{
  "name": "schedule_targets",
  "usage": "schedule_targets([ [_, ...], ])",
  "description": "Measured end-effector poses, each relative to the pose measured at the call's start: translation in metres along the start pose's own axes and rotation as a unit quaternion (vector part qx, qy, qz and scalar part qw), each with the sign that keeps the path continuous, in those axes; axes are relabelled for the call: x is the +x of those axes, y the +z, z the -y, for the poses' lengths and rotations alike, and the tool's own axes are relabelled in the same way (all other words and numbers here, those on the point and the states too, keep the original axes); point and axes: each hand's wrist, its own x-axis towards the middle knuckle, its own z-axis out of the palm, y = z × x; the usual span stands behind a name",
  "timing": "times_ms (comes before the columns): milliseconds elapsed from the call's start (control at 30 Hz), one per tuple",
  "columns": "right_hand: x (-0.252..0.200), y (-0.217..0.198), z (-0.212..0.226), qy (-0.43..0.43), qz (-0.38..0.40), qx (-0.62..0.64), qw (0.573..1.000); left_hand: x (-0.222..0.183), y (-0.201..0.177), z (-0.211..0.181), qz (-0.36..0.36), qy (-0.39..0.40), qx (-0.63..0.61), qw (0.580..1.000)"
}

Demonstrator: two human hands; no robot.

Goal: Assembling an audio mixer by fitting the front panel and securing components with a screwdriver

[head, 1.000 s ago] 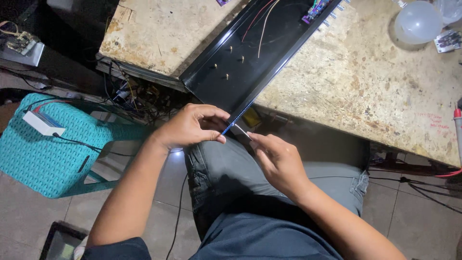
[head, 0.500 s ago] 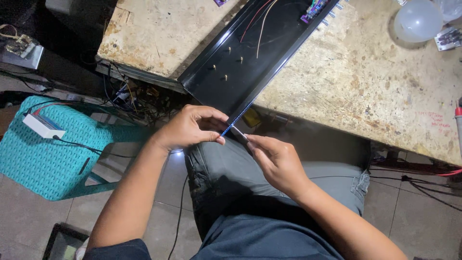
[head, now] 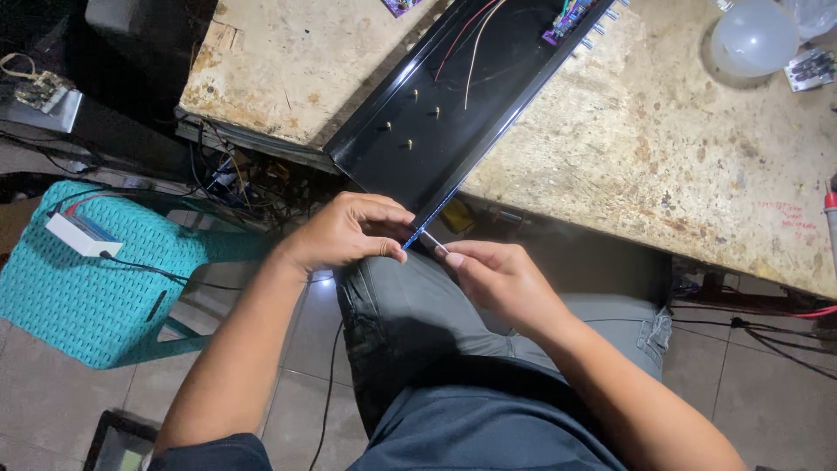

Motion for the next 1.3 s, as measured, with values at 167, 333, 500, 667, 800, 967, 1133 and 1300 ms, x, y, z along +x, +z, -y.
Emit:
schedule_targets([
  [167,-0.009,0.007,0.006,-0.028,-0.052,-0.079,0.995,0.001,0.001,0.003,-0.008,0.008,-0.013,1.000],
  [333,-0.017,0.002,-0.013,-0.332,-0.222,-0.507,0.764,-0.001,0.007,-0.007,-0.018,-0.002,-0.025,1.000],
  [500,-0.017,0.007,-0.012,-0.388,-0.212,-0.507,0.740,-0.003,0.007,-0.001,-0.024,0.005,-0.025,0.999],
  [667,-0.015,0.005,-0.020,-0.444,-0.214,-0.520,0.698,-0.004,0.009,0.004,-0.028,0.014,-0.036,0.999],
  [800,-0.022,0.008,-0.008,-0.496,-0.264,-0.617,0.552,-0.003,0.010,0.007,-0.032,0.016,-0.033,0.999],
  [967,-0.023,0.009,-0.008,-0.499,-0.271,-0.626,0.535,-0.006,0.011,0.000,-0.042,0.027,-0.006,0.999],
  [1133,-0.025,-0.006,-0.012,-0.476,-0.240,-0.587,0.609,-0.013,0.006,-0.031,-0.017,0.064,0.129,0.989],
  [1300,-0.038,-0.029,-0.014,-0.415,-0.196,-0.522,0.719,-0.042,-0.023,-0.032,-0.010,0.044,0.176,0.983],
])
